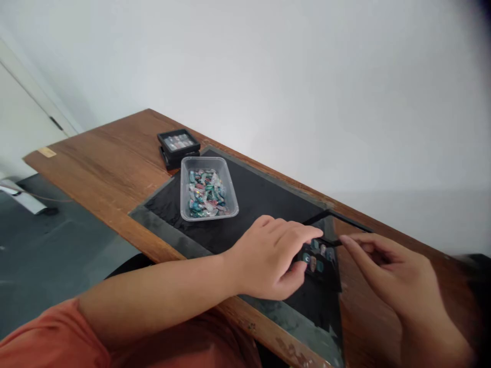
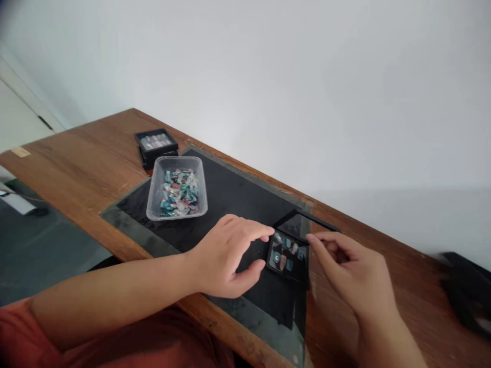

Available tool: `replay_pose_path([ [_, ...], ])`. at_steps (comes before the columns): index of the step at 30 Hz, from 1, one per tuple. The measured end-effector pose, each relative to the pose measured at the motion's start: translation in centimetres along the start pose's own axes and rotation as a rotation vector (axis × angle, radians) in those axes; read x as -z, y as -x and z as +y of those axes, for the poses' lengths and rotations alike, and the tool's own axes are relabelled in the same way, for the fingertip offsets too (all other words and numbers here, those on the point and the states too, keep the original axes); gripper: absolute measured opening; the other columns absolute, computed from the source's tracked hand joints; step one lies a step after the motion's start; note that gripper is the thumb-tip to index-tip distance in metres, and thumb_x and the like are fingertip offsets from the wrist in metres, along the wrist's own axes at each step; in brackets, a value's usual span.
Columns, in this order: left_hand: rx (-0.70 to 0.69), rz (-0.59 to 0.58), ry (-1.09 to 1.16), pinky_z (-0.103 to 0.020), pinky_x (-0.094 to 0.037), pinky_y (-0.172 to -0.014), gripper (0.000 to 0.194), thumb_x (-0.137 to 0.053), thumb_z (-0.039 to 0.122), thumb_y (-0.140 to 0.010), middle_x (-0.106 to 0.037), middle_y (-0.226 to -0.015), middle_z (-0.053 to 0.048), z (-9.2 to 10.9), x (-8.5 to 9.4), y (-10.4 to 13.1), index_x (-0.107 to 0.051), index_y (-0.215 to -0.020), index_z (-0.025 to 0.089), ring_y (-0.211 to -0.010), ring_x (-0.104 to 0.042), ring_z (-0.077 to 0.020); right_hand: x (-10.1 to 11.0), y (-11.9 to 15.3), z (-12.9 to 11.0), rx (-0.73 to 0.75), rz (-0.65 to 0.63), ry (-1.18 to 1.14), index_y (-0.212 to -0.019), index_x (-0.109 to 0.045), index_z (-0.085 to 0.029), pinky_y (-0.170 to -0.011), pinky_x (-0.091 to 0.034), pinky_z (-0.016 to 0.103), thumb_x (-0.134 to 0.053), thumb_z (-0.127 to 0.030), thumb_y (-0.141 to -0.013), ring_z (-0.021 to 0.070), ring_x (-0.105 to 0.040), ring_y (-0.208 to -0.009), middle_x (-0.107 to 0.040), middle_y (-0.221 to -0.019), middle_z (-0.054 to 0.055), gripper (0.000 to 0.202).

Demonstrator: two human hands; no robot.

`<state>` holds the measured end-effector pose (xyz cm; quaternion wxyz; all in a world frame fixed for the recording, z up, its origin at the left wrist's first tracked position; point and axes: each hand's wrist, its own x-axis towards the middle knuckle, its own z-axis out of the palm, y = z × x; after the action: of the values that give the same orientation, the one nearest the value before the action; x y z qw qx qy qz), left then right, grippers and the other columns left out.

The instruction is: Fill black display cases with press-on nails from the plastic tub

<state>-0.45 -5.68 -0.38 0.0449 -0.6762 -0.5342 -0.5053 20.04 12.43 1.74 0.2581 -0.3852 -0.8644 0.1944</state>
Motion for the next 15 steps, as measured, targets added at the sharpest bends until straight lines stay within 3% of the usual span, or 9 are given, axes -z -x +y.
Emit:
replay_pose_path([
  [4, 0.080, 0.192, -0.031, -0.045, -0.051, -0.090, 0.048, -0.058, 0.019, -0.087, -0.072, -0.112, -0.010, -0.6, 0.6, -0.2, -0.045, -0.133, 0.019, -0.103, -0.068, -0.0259, 0.1, 0.1, -0.6, 0.016, -0.003, 0.014, -0.086, -0.075, -0.033, -0.053, -0.042, 0.037, -0.073, -0.049, -0.085, 0.0231, -0.058, -0.059, -0.067, -0.074, 0.005, 0.016],
  [7, 0.128, 0.211, -0.066, -0.047, -0.052, -0.093, 0.045, -0.059, 0.017, -0.086, -0.071, -0.108, -0.008, -0.9, 0.8, -0.4, -0.049, -0.129, 0.020, -0.103, -0.067, -0.0266, 0.0, 0.0, -0.9, 0.042, -0.040, -0.013, -0.084, -0.075, -0.033, -0.054, -0.045, 0.037, -0.073, -0.046, -0.084, 0.0235, -0.059, -0.060, -0.066, -0.071, 0.005, 0.013],
  [12, -0.024, 0.397, -0.007, -0.046, -0.055, -0.093, 0.046, -0.061, 0.014, -0.083, -0.070, -0.112, -0.010, -0.6, 1.1, -0.6, -0.051, -0.127, 0.021, -0.106, -0.068, -0.0262, 0.0, 0.1, -1.6, 0.060, -0.075, -0.068, -0.082, -0.076, -0.035, -0.056, -0.047, 0.042, -0.074, -0.046, -0.083, 0.0275, -0.062, -0.063, -0.066, -0.071, 0.006, 0.011],
  [15, -0.030, 0.423, 0.009, -0.047, -0.055, -0.093, 0.047, -0.063, 0.013, -0.083, -0.069, -0.113, -0.011, -0.5, 1.1, -0.5, -0.052, -0.128, 0.021, -0.106, -0.067, -0.0260, 0.7, 0.5, -2.3, 0.127, -0.022, -0.219, -0.090, -0.075, -0.041, -0.064, -0.050, 0.046, -0.074, -0.043, -0.084, 0.0282, -0.060, -0.067, -0.064, -0.077, 0.007, 0.006],
])
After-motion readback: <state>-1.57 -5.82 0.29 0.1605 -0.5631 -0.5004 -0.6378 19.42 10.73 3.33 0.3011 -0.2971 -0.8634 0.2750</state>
